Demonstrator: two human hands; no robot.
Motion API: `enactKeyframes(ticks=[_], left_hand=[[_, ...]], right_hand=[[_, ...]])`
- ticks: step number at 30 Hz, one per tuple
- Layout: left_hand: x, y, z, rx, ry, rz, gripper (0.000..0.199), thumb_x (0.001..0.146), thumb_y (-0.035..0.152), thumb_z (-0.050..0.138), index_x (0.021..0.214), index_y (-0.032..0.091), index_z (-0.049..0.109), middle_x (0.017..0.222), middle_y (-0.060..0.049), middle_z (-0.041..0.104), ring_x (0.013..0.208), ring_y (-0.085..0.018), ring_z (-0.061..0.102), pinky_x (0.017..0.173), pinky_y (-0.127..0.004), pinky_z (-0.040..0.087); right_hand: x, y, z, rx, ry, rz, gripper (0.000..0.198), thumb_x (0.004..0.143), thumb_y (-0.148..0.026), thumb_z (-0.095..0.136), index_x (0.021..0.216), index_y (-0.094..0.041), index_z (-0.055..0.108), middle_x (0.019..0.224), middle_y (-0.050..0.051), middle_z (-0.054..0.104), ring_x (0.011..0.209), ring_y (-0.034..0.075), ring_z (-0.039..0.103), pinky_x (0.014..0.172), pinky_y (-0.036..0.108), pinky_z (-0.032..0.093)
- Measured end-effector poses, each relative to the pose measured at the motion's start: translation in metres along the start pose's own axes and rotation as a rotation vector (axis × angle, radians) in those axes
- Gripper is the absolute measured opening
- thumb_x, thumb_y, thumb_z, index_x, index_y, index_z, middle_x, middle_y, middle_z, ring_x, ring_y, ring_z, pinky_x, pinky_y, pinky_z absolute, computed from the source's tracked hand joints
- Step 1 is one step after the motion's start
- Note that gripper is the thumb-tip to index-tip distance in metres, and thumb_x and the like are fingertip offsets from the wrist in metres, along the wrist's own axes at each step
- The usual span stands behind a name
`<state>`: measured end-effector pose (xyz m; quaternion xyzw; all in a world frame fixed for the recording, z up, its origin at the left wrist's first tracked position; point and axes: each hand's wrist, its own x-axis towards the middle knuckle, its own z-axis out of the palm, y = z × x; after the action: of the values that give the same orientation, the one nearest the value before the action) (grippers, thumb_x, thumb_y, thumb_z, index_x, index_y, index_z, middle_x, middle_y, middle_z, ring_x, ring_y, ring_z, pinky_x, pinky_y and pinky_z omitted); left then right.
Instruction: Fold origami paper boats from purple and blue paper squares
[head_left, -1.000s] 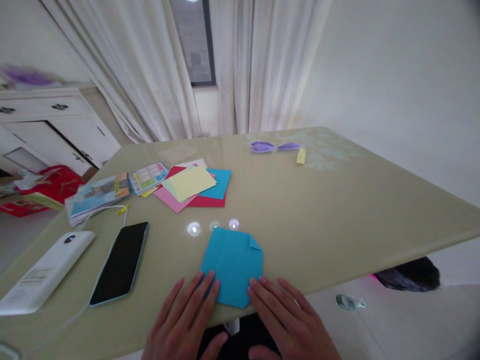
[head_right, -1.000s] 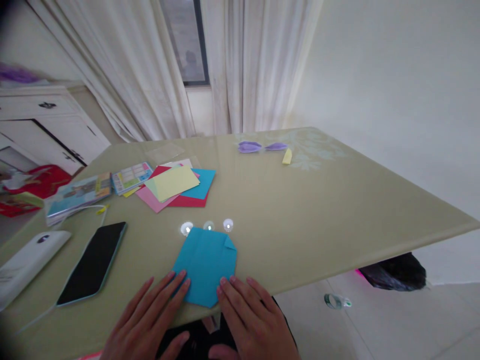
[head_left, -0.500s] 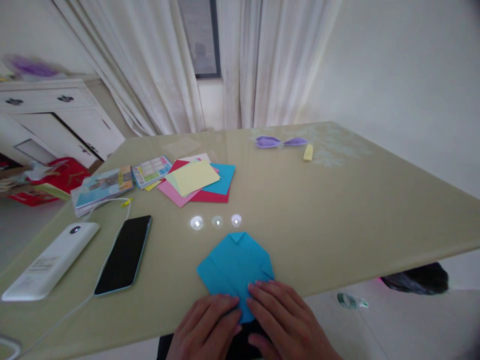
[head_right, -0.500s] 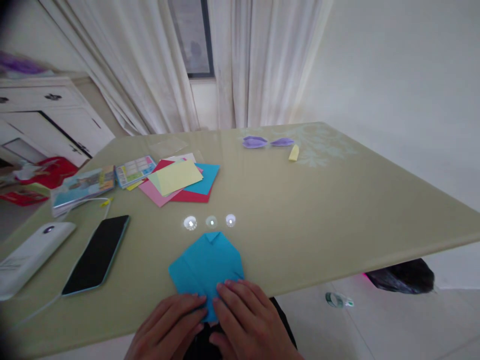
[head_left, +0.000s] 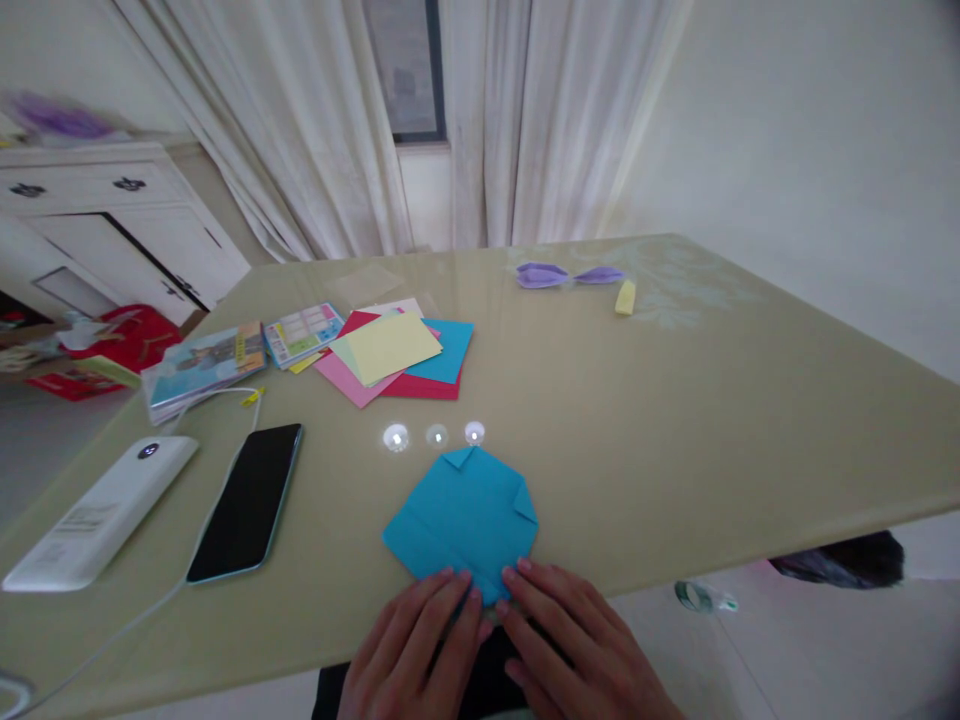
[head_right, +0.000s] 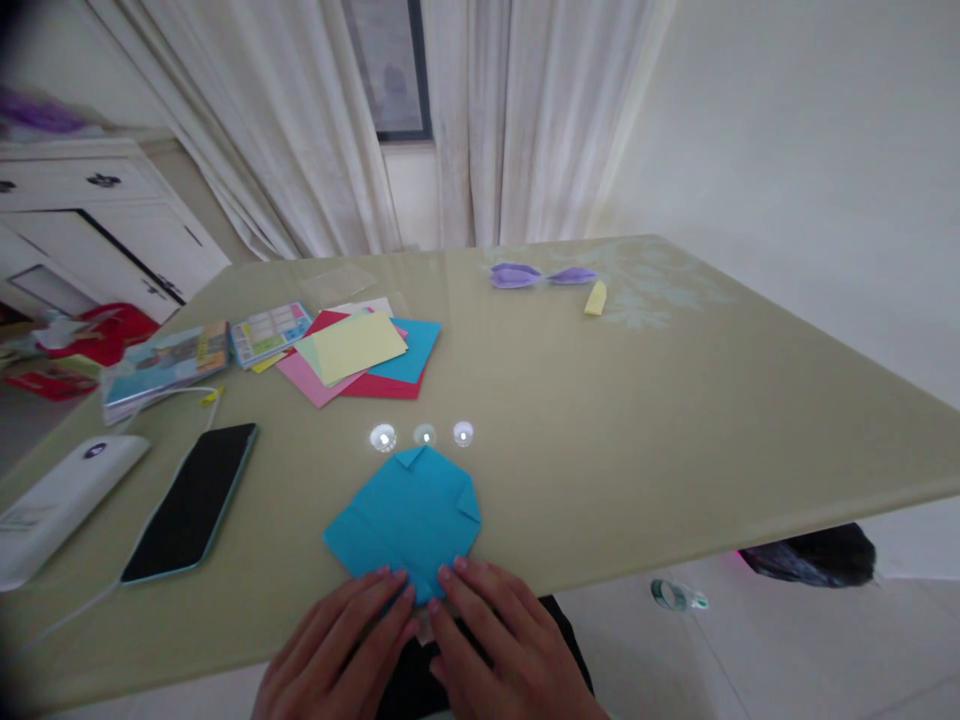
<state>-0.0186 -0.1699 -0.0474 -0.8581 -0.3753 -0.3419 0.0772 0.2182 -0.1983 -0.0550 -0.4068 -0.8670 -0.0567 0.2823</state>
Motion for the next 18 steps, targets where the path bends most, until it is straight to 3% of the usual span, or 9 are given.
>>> enactKeyframes(ticks=[7,14,18], left_hand=[[-0.012,0.003,0.003,0.011,-0.018,0.032,0.027,0.112,0.019,0.054,0.111,0.018,0.081,0.118,-0.002,0.084,0.119,-0.016,0.074,0.127,-0.030,0.040],[-0.017,0.003,0.004,-0.008,-0.007,0.043,0.025,0.110,0.018,0.056,0.108,0.017,0.081,0.117,-0.002,0.084,0.122,-0.018,0.073,0.131,-0.035,0.038],[-0.018,0.008,0.008,0.041,-0.043,0.020,0.028,0.112,0.023,0.055,0.115,0.022,0.083,0.119,0.000,0.083,0.124,-0.017,0.071,0.134,-0.034,0.031]], right_hand=[[0.000,-0.002,0.001,-0.030,0.012,-0.006,0.030,0.106,-0.023,0.059,0.131,-0.018,0.077,0.133,0.008,0.080,0.127,0.021,0.073,0.113,0.033,0.057],[-0.002,-0.002,0.006,-0.018,0.031,-0.014,0.031,0.104,-0.023,0.061,0.130,-0.015,0.077,0.133,0.010,0.080,0.128,0.024,0.072,0.108,0.035,0.060],[-0.004,-0.002,0.006,-0.013,0.020,-0.026,0.033,0.103,-0.023,0.062,0.131,-0.013,0.076,0.131,0.012,0.080,0.130,0.026,0.071,0.108,0.037,0.061]])
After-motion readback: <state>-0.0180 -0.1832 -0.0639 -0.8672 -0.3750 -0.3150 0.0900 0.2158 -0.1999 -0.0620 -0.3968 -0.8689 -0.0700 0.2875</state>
